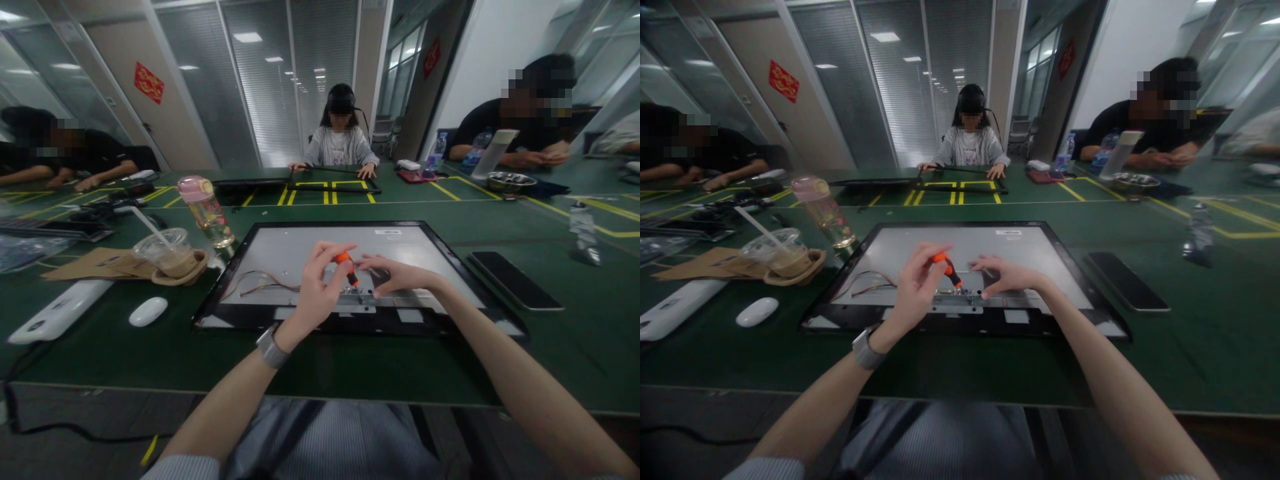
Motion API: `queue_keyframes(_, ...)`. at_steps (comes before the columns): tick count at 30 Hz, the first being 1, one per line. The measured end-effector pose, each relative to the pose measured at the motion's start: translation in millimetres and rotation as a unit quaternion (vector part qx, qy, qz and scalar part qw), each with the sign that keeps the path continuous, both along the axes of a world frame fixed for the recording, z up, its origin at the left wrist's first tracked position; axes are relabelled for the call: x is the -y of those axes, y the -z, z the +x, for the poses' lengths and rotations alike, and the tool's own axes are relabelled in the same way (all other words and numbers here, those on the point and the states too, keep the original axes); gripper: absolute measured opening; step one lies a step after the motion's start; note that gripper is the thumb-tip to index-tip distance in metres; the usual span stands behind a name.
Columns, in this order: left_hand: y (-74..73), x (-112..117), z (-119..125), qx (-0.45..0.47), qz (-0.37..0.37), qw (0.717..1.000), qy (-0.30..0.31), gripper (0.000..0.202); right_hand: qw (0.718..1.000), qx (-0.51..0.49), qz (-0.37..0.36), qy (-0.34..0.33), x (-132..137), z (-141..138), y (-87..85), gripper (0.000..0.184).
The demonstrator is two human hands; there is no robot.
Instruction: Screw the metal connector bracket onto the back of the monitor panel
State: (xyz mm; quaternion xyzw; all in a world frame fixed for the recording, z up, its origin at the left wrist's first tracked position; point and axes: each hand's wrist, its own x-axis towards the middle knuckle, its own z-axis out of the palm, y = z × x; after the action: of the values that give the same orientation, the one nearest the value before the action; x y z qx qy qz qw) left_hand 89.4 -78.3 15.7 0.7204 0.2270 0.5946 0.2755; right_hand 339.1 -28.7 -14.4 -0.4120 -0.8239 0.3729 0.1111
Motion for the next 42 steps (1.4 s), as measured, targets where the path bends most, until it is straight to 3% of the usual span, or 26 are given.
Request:
queue_keyframes(5, -2.8, 1.6, -1.9, -0.005, -0.031, 0.998, 0.05, 0.031, 1.0, 0.002, 0.001, -0.001, -0.1, 0.8, 0.6, 0.08)
queue_keyframes(12, 0.0, -2.5, -0.2, -0.006, -0.001, 1.0, 0.008, 0.018, 1.0, 0.0, 0.009, -0.003, 0.0, -0.1, -1.0, 0.079)
queue_keyframes(19, -6.3, -0.6, -4.1, -0.01, -0.035, 0.998, 0.053, 0.029, 1.0, -0.004, -0.007, 0.005, 1.4, 0.2, -1.3, 0.079)
queue_keyframes(27, -2.1, -4.0, -1.4, -0.011, -0.005, 1.0, 0.016, 0.019, 1.0, -0.003, -0.001, 0.002, 0.5, 1.1, -0.3, 0.081)
queue_keyframes(34, -2.2, -1.9, -2.3, -0.002, -0.03, 0.997, 0.067, 0.031, 1.0, -0.006, -0.01, 0.004, 0.9, 2.4, 0.7, 0.081)
queue_keyframes(42, -1.7, -4.8, -1.3, 0.007, -0.011, 1.0, 0.02, 0.018, 1.0, -0.007, -0.011, 0.008, 2.1, 1.5, -1.1, 0.08)
